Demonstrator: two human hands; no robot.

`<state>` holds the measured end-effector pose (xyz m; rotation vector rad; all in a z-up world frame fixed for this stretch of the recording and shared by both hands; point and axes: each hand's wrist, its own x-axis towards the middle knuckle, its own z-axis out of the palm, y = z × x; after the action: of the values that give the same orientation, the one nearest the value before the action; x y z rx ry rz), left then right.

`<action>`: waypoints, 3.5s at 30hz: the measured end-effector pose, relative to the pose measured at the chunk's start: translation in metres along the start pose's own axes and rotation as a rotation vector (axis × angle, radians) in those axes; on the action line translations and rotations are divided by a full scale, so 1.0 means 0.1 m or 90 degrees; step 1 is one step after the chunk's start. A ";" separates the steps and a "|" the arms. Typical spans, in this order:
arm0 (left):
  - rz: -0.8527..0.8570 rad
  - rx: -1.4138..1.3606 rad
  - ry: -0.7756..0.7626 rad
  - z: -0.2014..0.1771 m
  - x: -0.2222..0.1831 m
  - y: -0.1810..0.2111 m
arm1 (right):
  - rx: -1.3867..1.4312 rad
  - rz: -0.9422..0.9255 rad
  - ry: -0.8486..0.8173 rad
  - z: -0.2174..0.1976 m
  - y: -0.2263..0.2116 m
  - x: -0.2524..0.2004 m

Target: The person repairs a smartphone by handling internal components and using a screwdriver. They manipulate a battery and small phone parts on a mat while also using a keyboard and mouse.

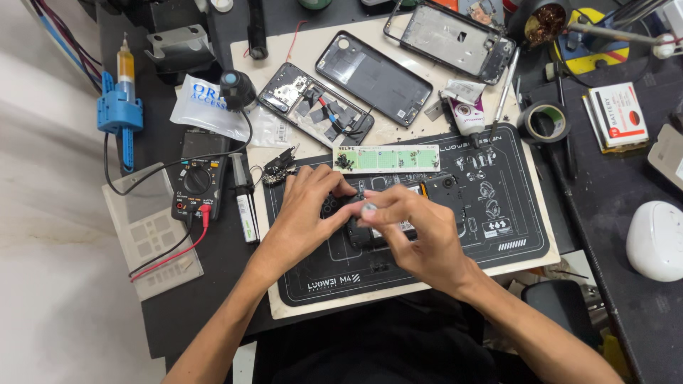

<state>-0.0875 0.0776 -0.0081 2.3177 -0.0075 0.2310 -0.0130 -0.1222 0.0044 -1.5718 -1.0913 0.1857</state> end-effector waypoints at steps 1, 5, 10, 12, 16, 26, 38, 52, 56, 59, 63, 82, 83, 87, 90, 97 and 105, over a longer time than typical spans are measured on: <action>-0.007 -0.002 -0.006 -0.01 0.00 0.00 | -0.018 -0.023 0.015 0.01 0.00 -0.01; -0.016 0.002 -0.026 -0.04 0.04 0.05 | -0.068 -0.100 0.016 0.01 -0.03 0.00; -0.006 0.016 -0.042 -0.07 0.11 0.12 | -0.061 -0.092 0.032 0.02 -0.08 -0.02; -0.006 0.016 -0.057 -0.12 0.15 0.15 | -0.044 -0.103 0.046 0.04 -0.09 0.00; -0.022 0.056 -0.082 -0.16 0.28 0.26 | -0.031 -0.060 -0.008 0.01 -0.15 -0.01; 0.184 0.184 0.048 0.54 0.97 0.55 | 0.050 0.056 0.286 -1.04 0.09 0.07; 0.193 0.382 -0.006 0.89 1.04 0.79 | 0.009 0.130 0.283 -1.21 0.27 0.06; 0.185 0.186 0.079 0.83 1.04 0.74 | 0.096 0.091 0.318 -1.16 0.36 0.07; -0.012 -0.114 0.012 0.76 1.02 0.65 | 0.095 0.066 0.350 -1.10 0.36 0.06; -0.063 -0.297 0.007 0.72 1.01 0.57 | 0.144 0.047 0.355 -1.05 0.32 0.04; -0.106 -0.516 -0.023 0.67 1.03 0.47 | 0.165 0.029 0.354 -1.00 0.26 0.04; -0.168 -0.725 -0.015 0.66 0.83 0.25 | 0.224 0.036 0.382 -0.86 0.20 0.04; -0.170 -0.725 -0.020 0.66 0.81 0.25 | 0.221 0.034 0.376 -0.85 0.19 0.04; -0.165 -0.711 -0.013 0.63 0.78 0.24 | 0.226 0.033 0.369 -0.81 0.18 0.03; -0.166 -0.729 -0.012 0.60 0.75 0.24 | 0.226 0.026 0.362 -0.80 0.19 0.03; -0.157 -0.733 -0.006 0.53 0.66 0.25 | 0.172 0.019 0.408 -0.66 0.24 0.03; -0.132 -0.637 0.030 0.27 0.35 0.21 | 0.229 -0.025 0.241 -0.44 0.13 0.00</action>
<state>-0.0502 0.0462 -0.0056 1.3037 0.1151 0.1275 0.0220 -0.1516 0.0076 -1.2004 -0.7424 0.0491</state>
